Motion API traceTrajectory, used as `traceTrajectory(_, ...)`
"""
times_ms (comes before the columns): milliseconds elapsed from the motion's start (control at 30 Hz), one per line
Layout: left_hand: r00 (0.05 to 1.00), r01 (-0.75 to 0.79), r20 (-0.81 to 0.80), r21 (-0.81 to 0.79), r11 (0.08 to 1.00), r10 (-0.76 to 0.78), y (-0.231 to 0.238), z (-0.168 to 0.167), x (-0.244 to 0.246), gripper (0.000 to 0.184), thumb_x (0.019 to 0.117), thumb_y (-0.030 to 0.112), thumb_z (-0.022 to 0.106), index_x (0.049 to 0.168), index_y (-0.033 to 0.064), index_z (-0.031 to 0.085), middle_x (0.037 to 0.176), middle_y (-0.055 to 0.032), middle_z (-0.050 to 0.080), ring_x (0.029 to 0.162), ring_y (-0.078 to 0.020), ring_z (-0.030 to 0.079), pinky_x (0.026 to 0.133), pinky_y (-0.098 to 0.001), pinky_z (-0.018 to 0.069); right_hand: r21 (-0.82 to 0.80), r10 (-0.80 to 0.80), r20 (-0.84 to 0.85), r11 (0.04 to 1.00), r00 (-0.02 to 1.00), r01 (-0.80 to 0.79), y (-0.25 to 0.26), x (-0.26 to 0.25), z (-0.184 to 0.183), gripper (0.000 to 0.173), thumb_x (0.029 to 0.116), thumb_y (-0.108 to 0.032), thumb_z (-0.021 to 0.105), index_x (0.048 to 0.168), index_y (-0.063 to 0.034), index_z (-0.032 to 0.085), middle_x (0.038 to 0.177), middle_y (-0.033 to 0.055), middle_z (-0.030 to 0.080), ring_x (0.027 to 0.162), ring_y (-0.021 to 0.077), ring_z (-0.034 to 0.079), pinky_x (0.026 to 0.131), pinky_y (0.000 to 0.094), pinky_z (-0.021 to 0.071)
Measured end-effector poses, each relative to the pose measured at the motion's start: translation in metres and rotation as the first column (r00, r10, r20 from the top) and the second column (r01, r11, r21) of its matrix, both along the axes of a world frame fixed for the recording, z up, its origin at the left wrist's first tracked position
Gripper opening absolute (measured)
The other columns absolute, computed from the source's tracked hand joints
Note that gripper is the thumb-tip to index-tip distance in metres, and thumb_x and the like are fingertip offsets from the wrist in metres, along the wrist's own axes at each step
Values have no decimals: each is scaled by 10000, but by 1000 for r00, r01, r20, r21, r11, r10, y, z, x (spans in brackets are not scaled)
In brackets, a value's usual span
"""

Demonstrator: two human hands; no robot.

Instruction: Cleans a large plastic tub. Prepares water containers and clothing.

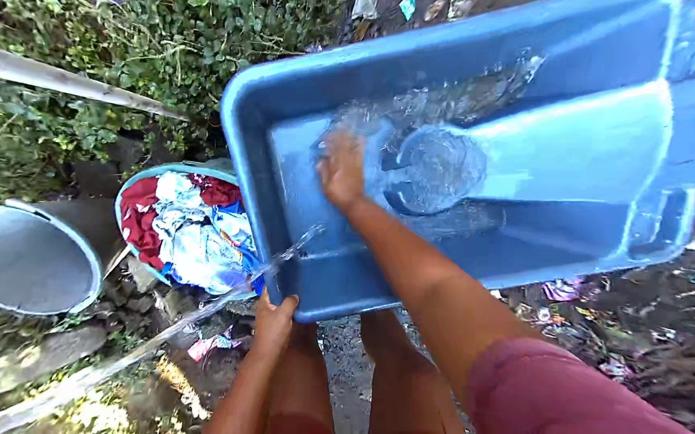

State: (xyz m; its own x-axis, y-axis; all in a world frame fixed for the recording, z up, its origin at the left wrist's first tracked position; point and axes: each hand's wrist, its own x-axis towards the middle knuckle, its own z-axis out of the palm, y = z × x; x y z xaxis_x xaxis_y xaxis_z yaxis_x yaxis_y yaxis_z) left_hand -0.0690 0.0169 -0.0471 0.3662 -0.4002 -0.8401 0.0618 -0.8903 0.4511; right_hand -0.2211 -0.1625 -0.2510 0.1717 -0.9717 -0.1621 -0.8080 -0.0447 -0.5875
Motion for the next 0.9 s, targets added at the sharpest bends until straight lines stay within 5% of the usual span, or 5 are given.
traceTrajectory(300, 998, 11, -60, -32, 999, -13, -5, -2, 8, 577, 874, -11, 654, 1412, -78, 457, 1201, -205, 660, 1044, -199, 692, 911, -378, 589, 619, 499, 521, 337, 692, -709, 91, 6, 92, 491, 1133, -264, 289, 1468, -6, 537, 1536, 202, 505, 1480, 339, 414, 1250, 492, 254)
traceTrajectory(433, 999, -14, -52, -24, 1000, 13, -2, -2, -2, 599, 888, 3, 649, 1448, -52, 442, 1217, -203, 653, 1047, -198, 693, 909, -378, 592, 767, -62, 468, 524, 881, -371, 75, 41, 76, 354, 1097, -100, 423, 1342, 124, 546, 1318, 297, 616, 1246, 375, 607, 1110, 505, 452)
traceTrajectory(533, 999, 21, -28, -17, 1000, -21, 0, -7, 8, 604, 871, -6, 651, 1439, -59, 449, 1237, -209, 647, 1085, -207, 679, 944, -388, 573, 874, -402, 406, 434, 821, -220, 82, 64, 70, 363, 1126, -164, 344, 1383, 47, 491, 1139, 218, 643, 964, 251, 663, 885, 410, 557)
traceTrajectory(700, 996, 35, -83, -21, 999, -37, 3, -7, 8, 567, 903, 27, 662, 1433, -35, 469, 1232, -179, 666, 1076, -185, 695, 938, -375, 589, 856, 433, 264, 307, 862, -416, 75, 11, 70, 398, 1114, -228, 433, 1355, 38, 605, 1331, 288, 624, 1281, 443, 578, 1103, 630, 404)
traceTrajectory(900, 995, -66, -71, -25, 998, 64, 10, -11, -2, 594, 900, 14, 666, 1457, -10, 462, 1259, -171, 657, 1087, -183, 692, 940, -365, 588, 948, 606, -266, 306, 749, 89, 59, -88, 86, 365, 1035, -208, 559, 1212, 91, 670, 1341, 310, 609, 1290, 498, 552, 1027, 714, 426)
